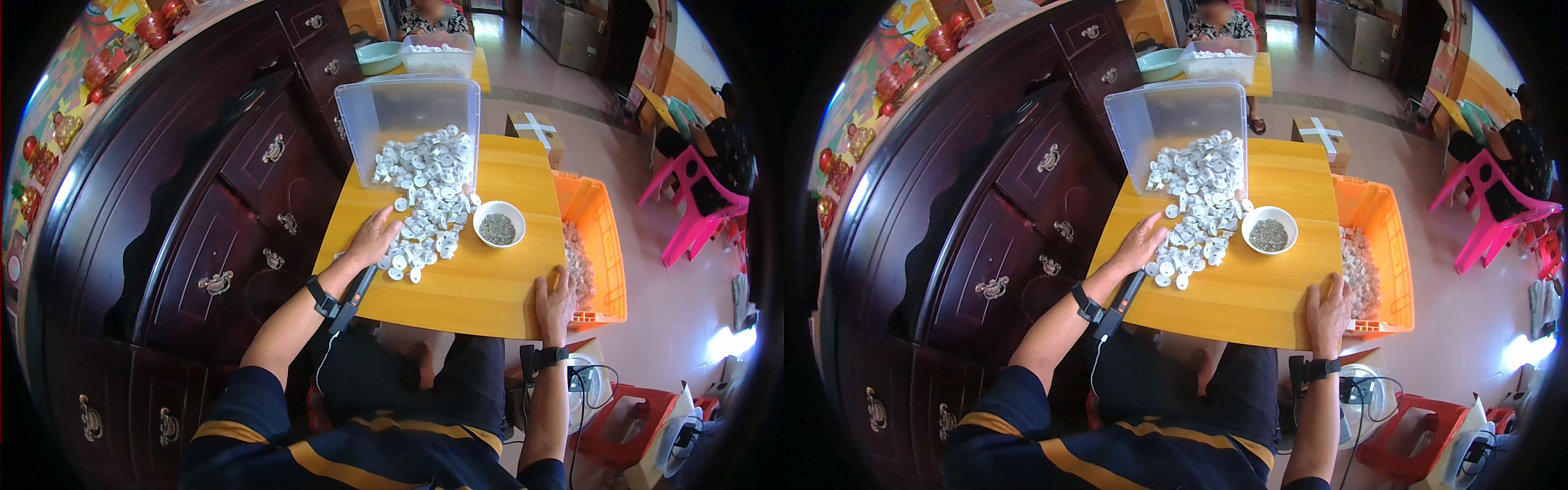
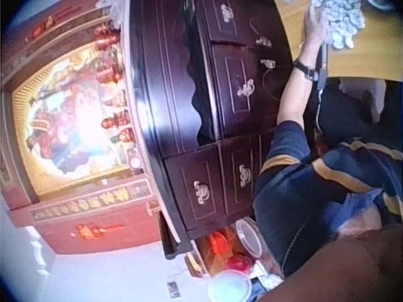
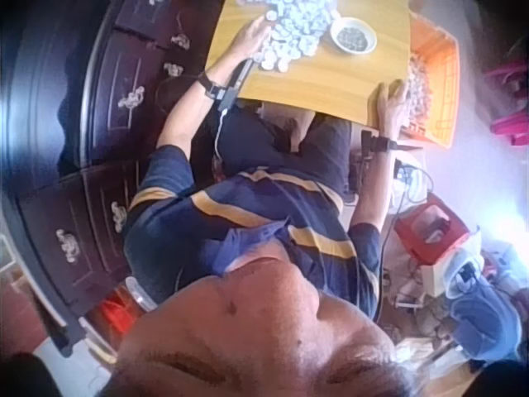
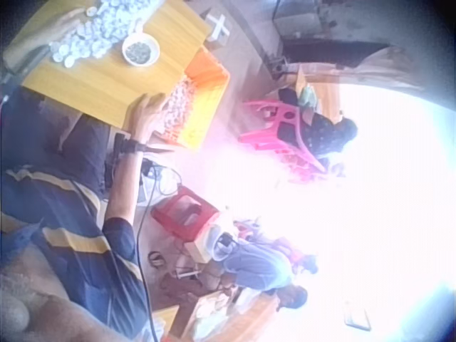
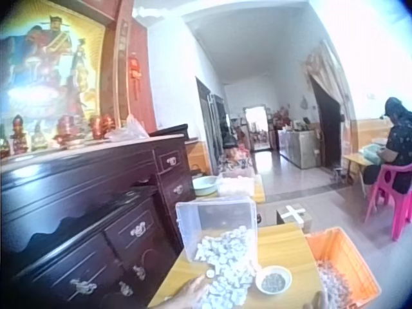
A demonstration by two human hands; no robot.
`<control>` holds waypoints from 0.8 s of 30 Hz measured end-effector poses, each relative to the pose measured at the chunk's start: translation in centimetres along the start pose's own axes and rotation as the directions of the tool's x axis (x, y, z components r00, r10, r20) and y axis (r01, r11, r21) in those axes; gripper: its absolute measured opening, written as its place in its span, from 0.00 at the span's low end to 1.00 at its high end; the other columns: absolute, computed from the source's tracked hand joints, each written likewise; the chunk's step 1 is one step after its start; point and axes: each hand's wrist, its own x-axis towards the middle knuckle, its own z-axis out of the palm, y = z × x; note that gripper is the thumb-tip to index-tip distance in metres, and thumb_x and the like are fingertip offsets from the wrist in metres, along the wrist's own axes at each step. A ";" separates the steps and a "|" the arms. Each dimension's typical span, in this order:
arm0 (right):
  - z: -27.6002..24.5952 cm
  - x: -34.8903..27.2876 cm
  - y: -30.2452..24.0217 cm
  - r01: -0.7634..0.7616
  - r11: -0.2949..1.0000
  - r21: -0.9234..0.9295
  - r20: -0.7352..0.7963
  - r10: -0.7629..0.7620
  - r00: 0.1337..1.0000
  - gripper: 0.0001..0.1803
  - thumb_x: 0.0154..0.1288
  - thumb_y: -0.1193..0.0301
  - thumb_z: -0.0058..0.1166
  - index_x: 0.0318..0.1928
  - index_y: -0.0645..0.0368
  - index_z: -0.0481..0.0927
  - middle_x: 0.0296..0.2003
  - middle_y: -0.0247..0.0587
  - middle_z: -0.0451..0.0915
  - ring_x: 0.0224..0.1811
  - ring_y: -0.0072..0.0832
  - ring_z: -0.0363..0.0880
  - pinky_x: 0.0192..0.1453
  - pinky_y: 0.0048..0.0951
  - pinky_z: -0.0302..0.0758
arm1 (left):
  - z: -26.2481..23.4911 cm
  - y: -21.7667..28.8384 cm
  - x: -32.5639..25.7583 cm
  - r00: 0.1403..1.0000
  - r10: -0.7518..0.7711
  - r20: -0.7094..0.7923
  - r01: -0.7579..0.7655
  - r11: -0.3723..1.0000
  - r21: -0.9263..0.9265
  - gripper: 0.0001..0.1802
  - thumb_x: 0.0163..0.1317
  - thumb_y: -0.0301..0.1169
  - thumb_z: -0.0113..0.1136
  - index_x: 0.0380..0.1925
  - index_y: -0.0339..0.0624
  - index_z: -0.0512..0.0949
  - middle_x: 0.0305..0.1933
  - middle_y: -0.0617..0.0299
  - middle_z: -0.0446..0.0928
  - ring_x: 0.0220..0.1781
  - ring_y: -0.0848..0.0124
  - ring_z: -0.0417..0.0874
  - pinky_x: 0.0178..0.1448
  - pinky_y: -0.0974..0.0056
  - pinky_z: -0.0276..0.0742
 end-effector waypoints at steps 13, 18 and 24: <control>0.4 -0.1 0.4 0.054 0.996 -0.069 -0.032 -0.056 0.998 0.27 0.64 0.60 0.58 0.61 0.58 0.71 0.54 0.63 0.75 0.57 0.58 0.75 0.59 0.51 0.73 | -1.1 -6.4 -7.7 0.973 -0.071 -0.220 0.077 0.997 0.020 0.33 0.73 0.51 0.46 0.64 0.34 0.70 0.67 0.41 0.70 0.71 0.48 0.68 0.75 0.51 0.60; 0.0 -0.2 0.5 0.089 0.991 -0.099 -0.046 -0.094 0.994 0.27 0.65 0.60 0.57 0.61 0.57 0.70 0.54 0.64 0.75 0.56 0.57 0.75 0.59 0.52 0.73 | -1.0 -4.0 -6.0 0.998 -0.008 -0.059 0.014 0.995 0.102 0.28 0.75 0.47 0.42 0.57 0.36 0.77 0.64 0.47 0.74 0.69 0.51 0.70 0.74 0.51 0.60; 0.4 0.1 0.7 0.039 0.996 -0.081 -0.010 -0.040 0.999 0.27 0.64 0.59 0.57 0.61 0.57 0.71 0.54 0.64 0.75 0.57 0.57 0.76 0.59 0.52 0.73 | 0.3 -4.0 -3.6 0.988 0.143 0.058 -0.143 0.990 -0.011 0.27 0.76 0.46 0.40 0.59 0.36 0.76 0.62 0.48 0.77 0.67 0.51 0.72 0.73 0.52 0.63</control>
